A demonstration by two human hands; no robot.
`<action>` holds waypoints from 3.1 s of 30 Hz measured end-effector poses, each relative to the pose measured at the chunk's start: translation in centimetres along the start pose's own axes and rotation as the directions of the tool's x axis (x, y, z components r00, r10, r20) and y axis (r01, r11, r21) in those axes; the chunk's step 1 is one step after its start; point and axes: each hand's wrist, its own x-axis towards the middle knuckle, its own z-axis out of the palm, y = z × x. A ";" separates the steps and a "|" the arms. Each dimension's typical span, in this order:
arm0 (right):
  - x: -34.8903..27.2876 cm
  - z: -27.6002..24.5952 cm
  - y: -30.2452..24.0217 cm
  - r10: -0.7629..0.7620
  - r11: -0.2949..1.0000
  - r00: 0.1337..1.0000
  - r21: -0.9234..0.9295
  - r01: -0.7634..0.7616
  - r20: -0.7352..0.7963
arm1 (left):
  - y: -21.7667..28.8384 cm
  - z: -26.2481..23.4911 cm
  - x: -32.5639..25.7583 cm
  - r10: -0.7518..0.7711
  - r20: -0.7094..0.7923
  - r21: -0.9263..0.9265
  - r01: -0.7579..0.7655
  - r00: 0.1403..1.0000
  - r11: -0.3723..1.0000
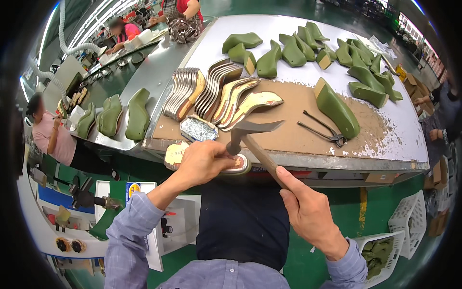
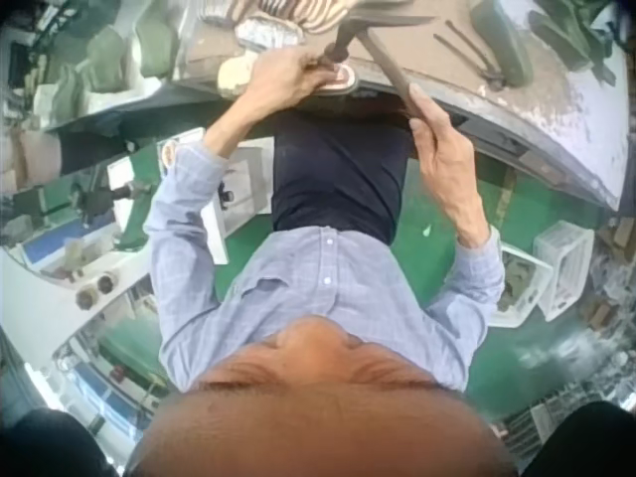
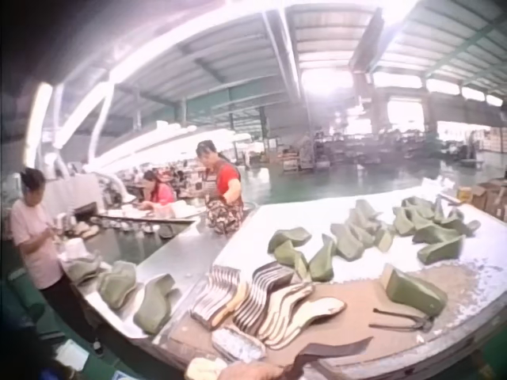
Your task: The person repeatedly picks up a green shoe upper and a sole, places the sole onto the upper, and uses a hammer to tap the components together. The person then places the assembled shoe aside and repeats the process with new parts from the table.
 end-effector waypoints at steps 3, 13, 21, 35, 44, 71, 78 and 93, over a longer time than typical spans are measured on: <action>-1.0 0.3 1.4 -0.090 0.992 0.978 0.073 0.105 -0.187 | -1.3 -1.8 -0.7 0.215 0.005 0.148 -0.213 0.977 0.966; -4.0 0.5 3.4 0.102 0.980 0.958 0.190 -0.051 -0.266 | -2.8 -1.5 -1.7 0.303 0.067 0.297 -0.309 0.951 0.904; -2.5 -1.6 0.8 0.058 0.997 0.989 0.058 -0.050 -0.136 | -2.6 -1.2 -2.0 0.279 0.070 0.307 -0.287 0.958 0.907; 1.1 -0.9 0.6 -0.112 0.978 0.993 -0.179 0.102 -0.046 | -2.8 -0.6 -2.1 0.311 0.049 0.348 -0.308 0.949 0.885; -0.2 -3.1 0.3 -0.243 0.954 0.850 0.045 0.298 -0.468 | -2.7 -0.7 -1.9 0.323 0.035 0.321 -0.316 0.946 0.893; 6.8 -0.4 8.6 0.596 0.537 0.746 0.838 -0.096 -0.296 | -14.0 -1.8 6.6 -0.314 -0.007 0.232 0.307 0.949 0.923; 11.0 5.4 2.6 0.345 0.385 0.858 0.891 0.242 -0.382 | -12.4 -3.3 5.8 -0.231 -0.198 -0.049 0.226 0.953 0.973; 13.2 10.3 -1.1 -0.004 0.634 0.964 0.745 0.208 -0.265 | -1.7 -1.0 -1.3 -0.005 -0.416 -0.410 -0.182 0.909 0.893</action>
